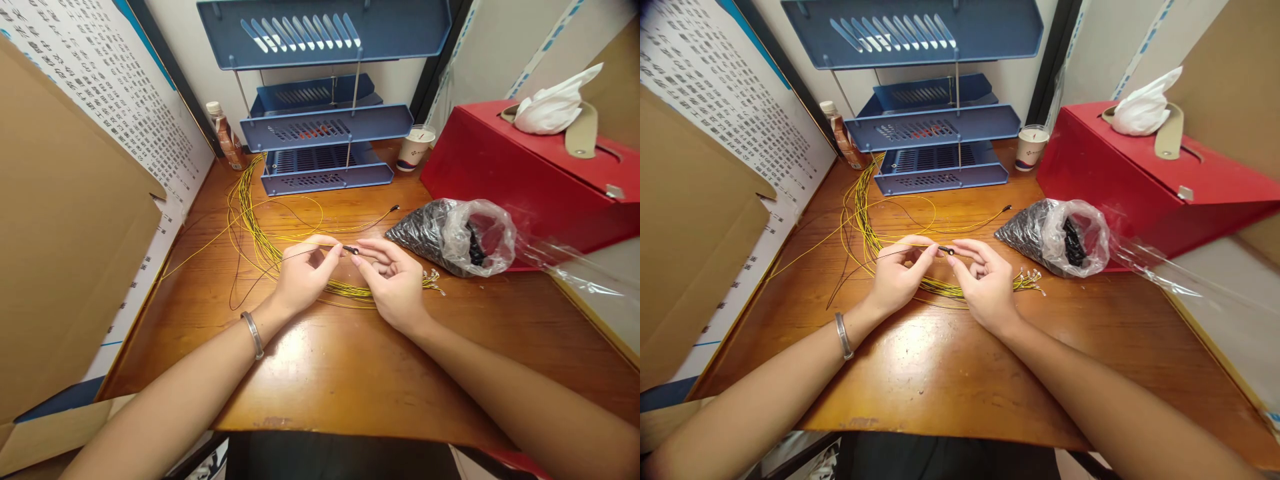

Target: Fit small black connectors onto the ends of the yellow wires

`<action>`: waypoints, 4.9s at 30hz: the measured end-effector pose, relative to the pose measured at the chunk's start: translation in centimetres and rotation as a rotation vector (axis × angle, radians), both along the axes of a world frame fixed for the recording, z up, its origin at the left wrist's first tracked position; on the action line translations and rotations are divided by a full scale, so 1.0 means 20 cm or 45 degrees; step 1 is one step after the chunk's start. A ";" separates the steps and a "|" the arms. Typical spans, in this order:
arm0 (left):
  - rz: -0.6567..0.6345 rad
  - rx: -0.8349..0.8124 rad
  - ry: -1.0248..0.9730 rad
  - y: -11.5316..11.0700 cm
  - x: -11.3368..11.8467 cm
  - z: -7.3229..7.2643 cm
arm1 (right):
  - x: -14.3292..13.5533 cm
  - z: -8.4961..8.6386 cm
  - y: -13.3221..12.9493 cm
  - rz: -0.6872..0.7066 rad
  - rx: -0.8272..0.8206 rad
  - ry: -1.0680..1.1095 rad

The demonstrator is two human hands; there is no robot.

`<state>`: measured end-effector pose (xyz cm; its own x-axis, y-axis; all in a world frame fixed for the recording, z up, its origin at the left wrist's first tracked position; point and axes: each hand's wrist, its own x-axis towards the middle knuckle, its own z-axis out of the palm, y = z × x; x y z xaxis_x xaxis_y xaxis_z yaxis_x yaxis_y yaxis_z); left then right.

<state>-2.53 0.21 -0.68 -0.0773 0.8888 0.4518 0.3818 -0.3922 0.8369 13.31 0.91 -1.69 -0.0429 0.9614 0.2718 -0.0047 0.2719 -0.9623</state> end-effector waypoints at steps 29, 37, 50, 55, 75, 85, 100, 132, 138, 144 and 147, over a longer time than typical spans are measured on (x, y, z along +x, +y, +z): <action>-0.006 -0.044 -0.027 0.00 0.00 -0.01 | 0.01 -0.01 0.00 -0.076 0.009 -0.065; -0.025 -0.047 -0.043 0.00 0.00 0.00 | 0.01 -0.01 0.00 -0.072 0.016 -0.060; -0.034 -0.065 -0.011 0.00 0.00 0.00 | 0.01 -0.01 0.00 -0.056 0.057 -0.055; -0.037 -0.061 -0.015 0.00 0.00 -0.01 | 0.01 -0.01 0.00 -0.050 0.055 -0.058; -0.149 -0.166 -0.032 -0.03 0.01 0.04 | 0.03 -0.02 0.00 -0.014 0.103 -0.016; -0.151 -0.140 -0.028 -0.03 0.01 0.04 | 0.02 -0.01 0.00 -0.047 0.122 -0.025; -0.284 -0.144 -0.092 -0.03 0.00 0.04 | 0.03 0.01 0.00 0.152 -0.060 -0.009; -0.273 -0.239 -0.120 -0.02 0.00 0.02 | 0.03 0.01 0.02 0.066 -0.064 -0.043; -0.331 -0.242 -0.133 -0.02 -0.01 0.02 | 0.04 0.02 0.02 0.212 -0.056 -0.070; -0.390 -0.215 -0.160 -0.03 -0.01 0.01 | 0.03 0.07 0.00 0.278 -0.106 0.019; -0.388 -0.233 -0.192 -0.03 -0.01 0.01 | 0.03 0.09 0.00 0.205 -0.096 0.100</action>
<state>-2.76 -0.31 -0.55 0.1490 0.9462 0.2874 0.1378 -0.3077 0.9415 13.92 0.94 0.15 -0.1794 0.9615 0.2081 -0.1180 0.1890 -0.9749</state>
